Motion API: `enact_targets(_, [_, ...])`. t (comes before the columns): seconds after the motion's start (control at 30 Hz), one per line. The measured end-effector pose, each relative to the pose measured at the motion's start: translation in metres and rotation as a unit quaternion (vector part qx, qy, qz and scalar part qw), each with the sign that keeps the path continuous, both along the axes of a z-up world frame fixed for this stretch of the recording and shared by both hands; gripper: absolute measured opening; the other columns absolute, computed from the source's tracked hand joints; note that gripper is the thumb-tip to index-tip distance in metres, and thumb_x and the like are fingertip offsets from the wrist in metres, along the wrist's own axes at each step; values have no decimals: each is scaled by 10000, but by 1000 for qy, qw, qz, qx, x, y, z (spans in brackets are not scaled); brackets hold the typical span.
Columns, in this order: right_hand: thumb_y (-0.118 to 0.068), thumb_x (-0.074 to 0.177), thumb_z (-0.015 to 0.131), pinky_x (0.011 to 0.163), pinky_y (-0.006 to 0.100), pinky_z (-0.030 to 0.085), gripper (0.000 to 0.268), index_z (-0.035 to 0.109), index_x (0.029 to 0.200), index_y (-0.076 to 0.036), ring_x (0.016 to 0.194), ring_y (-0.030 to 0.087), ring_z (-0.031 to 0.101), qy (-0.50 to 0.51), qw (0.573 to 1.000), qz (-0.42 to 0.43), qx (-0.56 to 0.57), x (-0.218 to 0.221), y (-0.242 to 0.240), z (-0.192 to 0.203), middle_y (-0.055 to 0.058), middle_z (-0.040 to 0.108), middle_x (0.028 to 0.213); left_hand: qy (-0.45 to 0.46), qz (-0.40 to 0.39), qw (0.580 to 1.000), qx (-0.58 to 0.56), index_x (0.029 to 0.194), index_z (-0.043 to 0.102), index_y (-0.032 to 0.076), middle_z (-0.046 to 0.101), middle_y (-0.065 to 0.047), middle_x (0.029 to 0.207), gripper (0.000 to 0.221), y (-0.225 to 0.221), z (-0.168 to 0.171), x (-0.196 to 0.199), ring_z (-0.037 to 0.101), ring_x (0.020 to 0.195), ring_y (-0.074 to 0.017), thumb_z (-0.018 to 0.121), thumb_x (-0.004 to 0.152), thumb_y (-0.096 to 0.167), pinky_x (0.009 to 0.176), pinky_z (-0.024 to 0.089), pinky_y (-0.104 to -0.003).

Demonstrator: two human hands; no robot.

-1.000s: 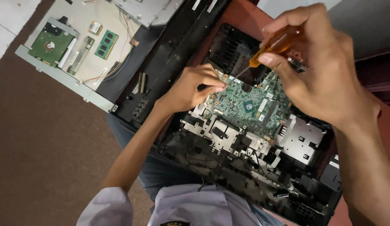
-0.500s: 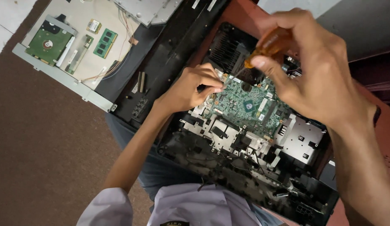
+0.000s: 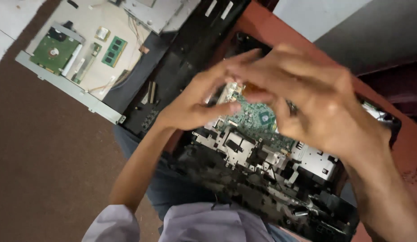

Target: Removing a motherboard from a laptop chassis by unscrewing it and disconnecting cables.

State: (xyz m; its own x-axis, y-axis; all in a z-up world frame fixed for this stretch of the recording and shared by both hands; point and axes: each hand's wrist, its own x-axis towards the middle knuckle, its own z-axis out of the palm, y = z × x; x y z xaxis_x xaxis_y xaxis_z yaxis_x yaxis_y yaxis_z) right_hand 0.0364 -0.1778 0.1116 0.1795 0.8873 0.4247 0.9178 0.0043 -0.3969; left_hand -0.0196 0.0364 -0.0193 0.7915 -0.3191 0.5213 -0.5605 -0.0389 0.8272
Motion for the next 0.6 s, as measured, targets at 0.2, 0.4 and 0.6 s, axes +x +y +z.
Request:
enact_targets(0.2, [294, 878, 469, 1022, 498, 570, 583, 463, 1441, 142, 1109, 397, 605, -15, 999, -4, -50, 0, -3, 9, 281, 612, 1194, 14, -8, 1000, -1, 1243, 498, 70, 509, -55, 885, 144, -18, 30, 3, 451, 711, -132, 523, 1116, 133, 683, 383, -292])
enact_targets(0.4, [-231, 1148, 675, 881, 507, 592, 507, 541, 1495, 113, 1002, 368, 564, -159, 979, -103, -81, -5, -3, 23, 256, 427, 1288, 28, 92, 991, -91, 963, 728, 82, 718, -35, 787, 231, -38, 36, 12, 498, 620, -57, 909, 823, 112, 574, 416, -229])
enact_targets(0.6, [242, 969, 592, 879, 530, 526, 269, 626, 1226, 169, 1069, 431, 551, -96, 993, -1, -62, -1, 3, 29, 294, 573, 1195, 2, 15, 999, -36, 1213, 533, 85, 529, -76, 1137, 405, -29, 42, 6, 660, 998, -186, 607, 1011, 428, 881, 657, -294])
